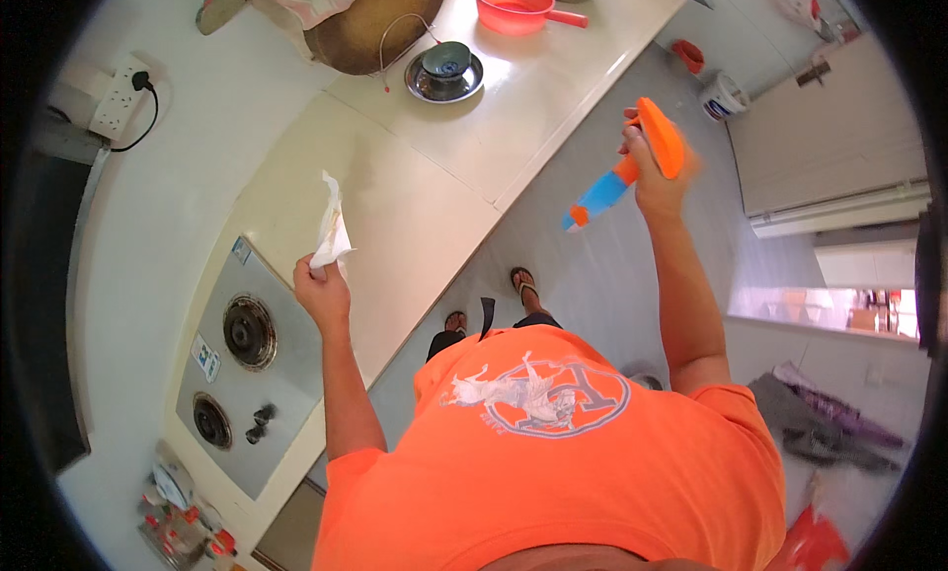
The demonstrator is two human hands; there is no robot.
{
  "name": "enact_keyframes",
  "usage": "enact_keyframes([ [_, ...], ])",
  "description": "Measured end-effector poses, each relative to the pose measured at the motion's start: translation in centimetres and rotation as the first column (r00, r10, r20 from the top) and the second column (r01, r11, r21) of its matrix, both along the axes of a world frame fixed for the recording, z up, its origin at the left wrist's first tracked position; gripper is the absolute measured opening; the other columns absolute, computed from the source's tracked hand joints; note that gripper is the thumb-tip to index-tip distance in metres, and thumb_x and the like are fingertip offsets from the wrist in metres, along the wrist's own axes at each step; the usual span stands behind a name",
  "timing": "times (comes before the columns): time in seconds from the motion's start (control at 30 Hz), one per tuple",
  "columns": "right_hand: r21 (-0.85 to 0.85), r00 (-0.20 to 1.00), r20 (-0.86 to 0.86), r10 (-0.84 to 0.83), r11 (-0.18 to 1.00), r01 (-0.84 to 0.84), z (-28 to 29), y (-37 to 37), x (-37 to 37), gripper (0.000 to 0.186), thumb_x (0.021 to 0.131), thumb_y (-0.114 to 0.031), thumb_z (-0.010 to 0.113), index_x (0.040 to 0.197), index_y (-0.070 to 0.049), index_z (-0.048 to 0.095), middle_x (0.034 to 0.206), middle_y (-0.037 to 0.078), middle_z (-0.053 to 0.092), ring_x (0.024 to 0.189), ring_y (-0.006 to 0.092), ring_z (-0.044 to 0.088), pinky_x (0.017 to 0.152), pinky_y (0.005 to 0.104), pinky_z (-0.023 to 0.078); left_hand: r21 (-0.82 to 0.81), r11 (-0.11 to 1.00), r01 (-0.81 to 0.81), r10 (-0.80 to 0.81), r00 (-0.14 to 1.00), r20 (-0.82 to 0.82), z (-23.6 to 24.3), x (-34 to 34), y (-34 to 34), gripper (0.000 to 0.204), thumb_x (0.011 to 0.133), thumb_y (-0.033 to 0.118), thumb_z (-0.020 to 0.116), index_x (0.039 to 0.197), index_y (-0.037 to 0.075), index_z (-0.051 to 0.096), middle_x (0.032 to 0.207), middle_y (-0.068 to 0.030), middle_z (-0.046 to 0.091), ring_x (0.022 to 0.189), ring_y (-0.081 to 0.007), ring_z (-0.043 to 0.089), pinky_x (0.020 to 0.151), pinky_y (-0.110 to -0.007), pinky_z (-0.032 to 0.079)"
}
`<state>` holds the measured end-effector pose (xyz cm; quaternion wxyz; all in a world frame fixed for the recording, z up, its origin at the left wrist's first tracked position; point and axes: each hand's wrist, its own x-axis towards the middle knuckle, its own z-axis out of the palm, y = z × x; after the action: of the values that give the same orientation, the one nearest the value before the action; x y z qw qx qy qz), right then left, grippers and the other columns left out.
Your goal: The person wipes the exterior of a kitchen hood and the surrounding countertop with a cloth, then uses a screwdriver to tighten a screw inside the hood vent area.
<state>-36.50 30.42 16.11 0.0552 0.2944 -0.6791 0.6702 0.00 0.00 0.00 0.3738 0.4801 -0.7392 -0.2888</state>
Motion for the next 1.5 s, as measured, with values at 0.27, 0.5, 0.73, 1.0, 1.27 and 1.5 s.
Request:
enact_keyframes([
  [0.27, -0.056, 0.993, -0.075, 0.09, 0.994, -0.094, -5.7, -9.1, -15.5, 0.021, 0.086, -0.011, 0.076, 0.101, 0.002, 0.068, 0.087, 0.002, 0.066, 0.073, 0.008, 0.059, 0.065, 0.0248, 0.05, 0.23, 0.96, -0.161, 0.205, 0.962, -0.182, 1.7, -5.3, 8.3, 0.011, 0.092, 0.005, 0.067, 0.093, 0.001, 0.058, 0.075, 0.0008, 0.054, 0.067, -0.0078, 0.05, 0.057, -0.024, 0.043],
  [0.5, -0.125, 0.975, -0.124, 0.185, 0.972, -0.201, -13.1, -17.8, -27.4, 0.03, 0.087, -0.008, 0.077, 0.115, 0.0, 0.069, 0.1, 0.001, 0.069, 0.089, 0.0074, 0.065, 0.08, 0.0232, 0.054, 0.233, 0.9, -0.367, 0.396, 0.913, -0.093, 4.3, -6.0, 15.1, 0.011, 0.091, 0.006, 0.068, 0.095, 0.0, 0.06, 0.078, -0.0002, 0.057, 0.067, -0.0092, 0.05, 0.059, -0.026, 0.044],
  [0.73, -0.199, 0.95, -0.231, 0.213, 0.945, -0.26, -13.4, -24.2, -33.4, 0.034, 0.088, -0.014, 0.078, 0.118, -0.001, 0.07, 0.102, 0.005, 0.071, 0.087, 0.0115, 0.064, 0.075, 0.0259, 0.054, 0.121, 0.854, -0.506, 0.517, 0.852, -0.084, 5.1, -7.4, 15.7, 0.008, 0.088, 0.005, 0.066, 0.094, 0.001, 0.063, 0.075, -0.0036, 0.059, 0.068, -0.0123, 0.055, 0.063, -0.03, 0.046],
  [1.0, 0.106, 0.932, 0.037, 0.36, 0.926, -0.362, -18.1, -24.1, -36.2, 0.026, 0.088, -0.019, 0.079, 0.103, -0.001, 0.067, 0.089, -0.001, 0.063, 0.077, 0.0112, 0.058, 0.07, 0.028, 0.049, -0.019, 0.847, -0.53, 0.531, 0.847, 0.011, 9.8, -9.7, 15.7, 0.015, 0.08, 0.0, 0.071, 0.093, 0.001, 0.064, 0.069, -0.0029, 0.057, 0.061, -0.0106, 0.05, 0.059, -0.028, 0.045],
  [1.27, -0.027, 0.988, 0.003, 0.155, 0.988, -0.155, -18.1, -17.7, -29.7, 0.06, 0.089, -0.022, 0.078, 0.136, 0.005, 0.05, 0.113, 0.008, 0.063, 0.098, 0.0168, 0.061, 0.09, 0.0296, 0.049, -0.062, 0.885, -0.462, 0.46, 0.887, -0.044, 10.2, -10.0, 15.4, 0.021, 0.075, -0.004, 0.074, 0.092, 0.002, 0.064, 0.074, -0.0063, 0.059, 0.062, -0.0152, 0.054, 0.059, -0.029, 0.045],
  [1.5, -0.036, 0.562, 0.465, 0.684, 0.649, -0.76, -14.6, -11.6, -4.4, 0.052, 0.104, -0.026, 0.051, 0.151, -0.008, 0.035, 0.121, 0.012, 0.06, 0.092, 0.0182, 0.066, 0.062, 0.0298, 0.059, -0.056, 0.96, -0.276, 0.27, 0.958, -0.091, 10.6, -10.0, 14.2, 0.022, 0.074, -0.006, 0.071, 0.093, 0.001, 0.065, 0.089, -0.0144, 0.062, 0.076, -0.028, 0.064, 0.067, -0.034, 0.05],
])
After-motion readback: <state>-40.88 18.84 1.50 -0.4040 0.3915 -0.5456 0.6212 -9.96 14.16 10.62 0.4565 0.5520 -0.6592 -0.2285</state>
